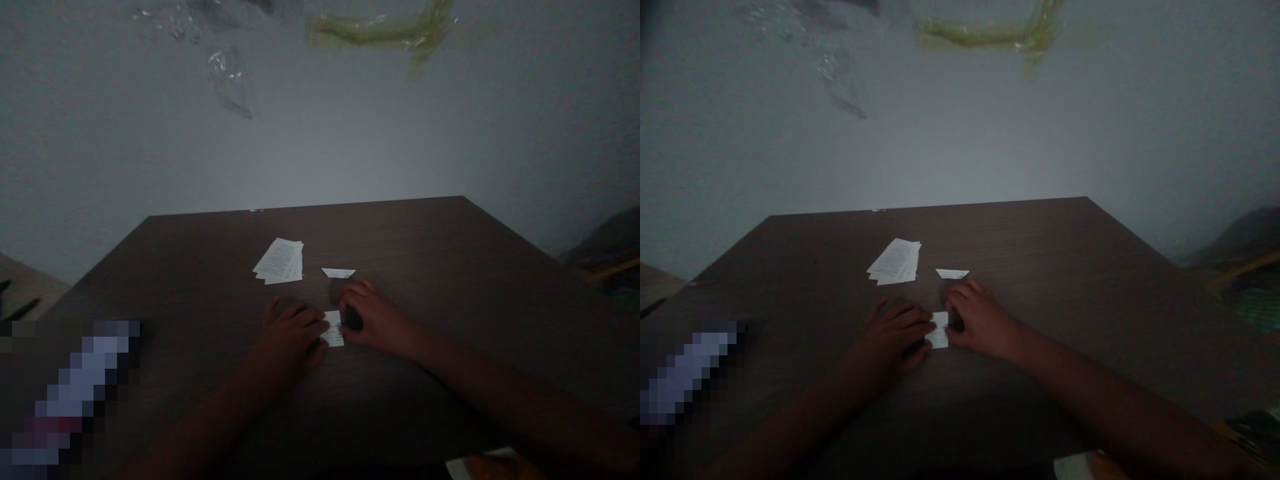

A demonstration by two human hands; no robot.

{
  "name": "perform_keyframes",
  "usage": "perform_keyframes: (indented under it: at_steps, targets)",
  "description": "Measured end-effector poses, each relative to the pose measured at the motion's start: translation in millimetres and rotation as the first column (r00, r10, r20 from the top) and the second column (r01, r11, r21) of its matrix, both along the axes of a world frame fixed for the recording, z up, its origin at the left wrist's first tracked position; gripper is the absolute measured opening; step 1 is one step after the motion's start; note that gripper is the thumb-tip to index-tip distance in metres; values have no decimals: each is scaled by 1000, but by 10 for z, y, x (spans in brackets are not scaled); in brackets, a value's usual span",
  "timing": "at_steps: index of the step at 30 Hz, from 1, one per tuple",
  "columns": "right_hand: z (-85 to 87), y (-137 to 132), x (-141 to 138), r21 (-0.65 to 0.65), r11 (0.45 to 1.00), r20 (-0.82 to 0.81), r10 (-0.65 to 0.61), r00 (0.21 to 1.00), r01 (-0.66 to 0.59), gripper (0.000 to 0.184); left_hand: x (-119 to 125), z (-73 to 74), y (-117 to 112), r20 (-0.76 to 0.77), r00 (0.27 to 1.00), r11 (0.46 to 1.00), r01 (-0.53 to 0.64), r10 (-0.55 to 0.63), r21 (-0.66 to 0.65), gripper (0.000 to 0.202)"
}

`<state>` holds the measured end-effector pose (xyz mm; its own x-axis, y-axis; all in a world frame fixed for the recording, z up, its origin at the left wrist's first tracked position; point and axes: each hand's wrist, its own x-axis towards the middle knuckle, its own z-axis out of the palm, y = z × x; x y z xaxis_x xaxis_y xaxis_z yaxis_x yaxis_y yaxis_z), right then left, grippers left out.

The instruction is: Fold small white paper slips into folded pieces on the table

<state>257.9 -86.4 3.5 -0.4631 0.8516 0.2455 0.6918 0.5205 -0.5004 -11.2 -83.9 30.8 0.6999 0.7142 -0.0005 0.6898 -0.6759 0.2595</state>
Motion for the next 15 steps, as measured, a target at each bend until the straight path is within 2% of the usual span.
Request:
perform_keyframes:
  at_steps: [6,9,15]
  targets:
    - [-161,238,-9,20,987,-6,-159,987,159,30,16,-56,6,21,1000,1000,3,-3,14,34]
    - [-219,273,-9,30,980,-14,-198,980,198,29,33,-42,-1,12,1000,1000,-6,6,20,33]
    - [-127,233,10,8,986,-10,-165,986,165,27,60,77,-42,-4,1000,999,-25,24,-24,35]
